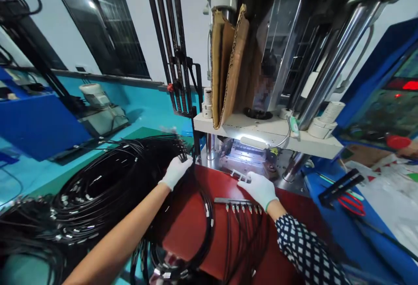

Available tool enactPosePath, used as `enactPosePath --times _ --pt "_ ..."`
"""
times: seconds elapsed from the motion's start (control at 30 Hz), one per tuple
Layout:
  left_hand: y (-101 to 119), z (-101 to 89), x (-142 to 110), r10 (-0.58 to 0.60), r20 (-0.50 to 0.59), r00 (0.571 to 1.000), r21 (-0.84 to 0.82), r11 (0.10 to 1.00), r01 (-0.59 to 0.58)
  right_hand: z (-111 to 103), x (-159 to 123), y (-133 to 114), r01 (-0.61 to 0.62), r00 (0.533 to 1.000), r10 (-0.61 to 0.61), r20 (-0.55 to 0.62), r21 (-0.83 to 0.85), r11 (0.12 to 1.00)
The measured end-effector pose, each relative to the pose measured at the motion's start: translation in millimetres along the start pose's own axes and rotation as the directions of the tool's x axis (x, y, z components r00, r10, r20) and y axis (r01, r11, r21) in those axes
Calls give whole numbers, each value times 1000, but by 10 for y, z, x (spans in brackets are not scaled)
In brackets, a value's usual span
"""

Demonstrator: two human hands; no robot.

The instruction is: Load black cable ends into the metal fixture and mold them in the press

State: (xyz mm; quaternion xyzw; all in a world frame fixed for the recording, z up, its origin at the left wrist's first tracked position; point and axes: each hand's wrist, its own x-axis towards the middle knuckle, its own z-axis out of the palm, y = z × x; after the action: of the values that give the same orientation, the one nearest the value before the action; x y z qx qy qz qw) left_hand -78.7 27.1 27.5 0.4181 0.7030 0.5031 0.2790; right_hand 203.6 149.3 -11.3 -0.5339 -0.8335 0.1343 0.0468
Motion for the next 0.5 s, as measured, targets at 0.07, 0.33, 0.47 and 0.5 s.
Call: enactPosePath --times 0.07,0.33,0.47,0.5 --pt "-143 0 382 -66 -38 997 141 988 71 98 -89 -53 15 996 -22 -86 -83 996" --pt "-269 182 789 -232 -84 969 191 951 244 192 -118 -96 147 960 -168 -223 -108 983" --pt "-134 93 605 -241 -140 960 5 970 244 201 -82 3 198 961 -200 -194 -28 980" --pt "-79 79 570 -247 -144 958 -58 969 241 212 -56 40 226 955 -225 -193 -19 974"
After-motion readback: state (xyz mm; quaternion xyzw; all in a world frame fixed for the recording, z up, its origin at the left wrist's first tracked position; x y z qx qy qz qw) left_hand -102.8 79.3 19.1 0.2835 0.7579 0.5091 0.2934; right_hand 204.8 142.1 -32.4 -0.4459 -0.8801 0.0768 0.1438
